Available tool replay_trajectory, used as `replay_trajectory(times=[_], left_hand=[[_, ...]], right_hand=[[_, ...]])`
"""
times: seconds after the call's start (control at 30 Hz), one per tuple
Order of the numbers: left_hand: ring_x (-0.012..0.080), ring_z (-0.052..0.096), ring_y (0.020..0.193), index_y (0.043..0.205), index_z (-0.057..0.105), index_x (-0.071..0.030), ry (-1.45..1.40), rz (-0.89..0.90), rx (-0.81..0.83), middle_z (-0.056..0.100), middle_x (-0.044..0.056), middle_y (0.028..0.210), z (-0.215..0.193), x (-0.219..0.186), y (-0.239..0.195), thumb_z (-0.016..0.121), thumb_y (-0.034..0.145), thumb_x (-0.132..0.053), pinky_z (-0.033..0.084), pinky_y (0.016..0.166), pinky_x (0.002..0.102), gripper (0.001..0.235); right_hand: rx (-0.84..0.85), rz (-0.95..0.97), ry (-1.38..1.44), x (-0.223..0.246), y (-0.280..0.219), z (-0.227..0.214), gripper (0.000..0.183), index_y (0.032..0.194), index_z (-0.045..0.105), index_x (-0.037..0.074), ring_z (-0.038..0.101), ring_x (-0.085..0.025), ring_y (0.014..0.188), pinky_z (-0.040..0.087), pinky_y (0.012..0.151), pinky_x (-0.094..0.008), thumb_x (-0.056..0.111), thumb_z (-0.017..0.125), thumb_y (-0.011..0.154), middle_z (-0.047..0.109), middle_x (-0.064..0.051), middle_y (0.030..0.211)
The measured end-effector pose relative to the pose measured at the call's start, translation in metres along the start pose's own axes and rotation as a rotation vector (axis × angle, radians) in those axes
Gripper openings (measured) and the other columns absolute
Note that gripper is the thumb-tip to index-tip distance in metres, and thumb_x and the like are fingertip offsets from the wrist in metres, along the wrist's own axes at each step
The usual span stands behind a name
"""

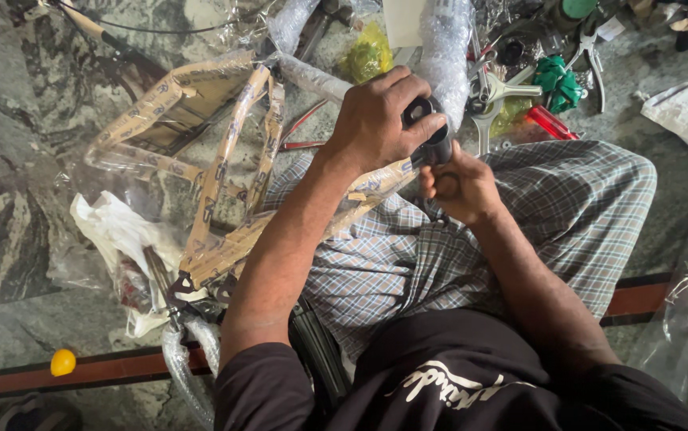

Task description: The person is assembling a bicycle by attaching the handlebar stem to the frame. They use a wrench to tighten the stem and then remove protective packaging from the handlebars.

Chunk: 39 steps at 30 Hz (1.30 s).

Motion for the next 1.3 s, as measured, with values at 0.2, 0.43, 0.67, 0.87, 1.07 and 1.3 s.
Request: replay_trajectory(times=[0.2, 0.43, 0.67, 0.87, 1.07, 1.3], left_hand=[[0.0221, 0.073, 0.074, 0.099, 0.068, -0.007, 0.008, 0.007, -0.018, 0.068, 0.005, 0.091, 0.0, 0.001, -0.002, 0.085, 0.087, -0.033, 0.06, 0.066, 0.036, 0.033], [0.0171, 0.072, 0.074, 0.098, 0.069, -0.009, 0.014, 0.032, -0.063, 0.071, 0.005, 0.09, 0.002, 0.013, -0.002, 0.08, 0.092, -0.035, 0.061, 0.063, 0.033, 0.029], [0.0145, 0.07, 0.079, 0.105, 0.07, -0.013, -0.235, 0.219, -0.294, 0.07, 0.003, 0.089, 0.039, -0.047, -0.014, 0.07, 0.099, -0.036, 0.062, 0.069, 0.033, 0.024], [0.0303, 0.068, 0.107, 0.138, 0.058, -0.004, -0.021, 0.007, -0.242, 0.064, 0.015, 0.119, 0.116, -0.097, -0.031, 0.077, 0.092, -0.029, 0.057, 0.089, 0.039, 0.055], [0.0329, 0.067, 0.112, 0.138, 0.057, -0.006, -0.118, -0.081, -0.228, 0.065, 0.015, 0.126, 0.133, -0.104, -0.059, 0.078, 0.092, -0.028, 0.057, 0.097, 0.043, 0.055], [0.0335, 0.068, 0.111, 0.132, 0.061, -0.007, -0.165, -0.174, -0.18, 0.067, 0.013, 0.12, 0.143, -0.087, -0.097, 0.078, 0.092, -0.025, 0.056, 0.098, 0.044, 0.047]], right_hand=[[-0.241, 0.005, 0.017, 0.006, -0.002, -0.005, 0.036, 0.114, 0.059, 0.008, 0.065, -0.026, 0.094, 0.054, 0.081, -0.044, 0.038, 0.051, 0.095, 0.064, -0.01, 0.106], [-0.552, -0.113, -0.016, 0.002, 0.012, -0.043, 0.055, 0.106, 0.066, 0.009, 0.063, -0.022, 0.084, 0.051, 0.067, -0.038, 0.06, 0.047, 0.102, 0.067, -0.01, 0.1], [-0.459, -0.297, -0.045, 0.041, -0.004, -0.044, 0.054, 0.105, 0.067, 0.008, 0.062, -0.021, 0.085, 0.051, 0.073, -0.036, 0.058, 0.044, 0.108, 0.065, -0.008, 0.096], [-0.312, -0.492, -0.322, 0.064, -0.019, -0.047, 0.068, 0.117, 0.07, 0.001, 0.066, -0.024, 0.103, 0.053, 0.099, -0.036, 0.064, 0.05, 0.103, 0.071, -0.012, 0.109], [-0.406, -0.38, 0.034, 0.061, -0.004, -0.082, 0.034, 0.098, 0.066, 0.005, 0.064, -0.027, 0.082, 0.053, 0.077, -0.039, 0.038, 0.057, 0.098, 0.065, -0.01, 0.09], [-0.633, -0.372, -0.048, 0.115, 0.068, -0.11, 0.003, 0.089, 0.061, 0.013, 0.059, -0.02, 0.072, 0.055, 0.068, -0.042, 0.012, 0.063, 0.088, 0.054, -0.002, 0.081]])
Point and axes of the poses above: each hand's wrist, its own y-axis towards the middle knuckle, its own z-axis out of the palm, x = y × z, the point moved 3 cm from there along y, towards the middle knuckle
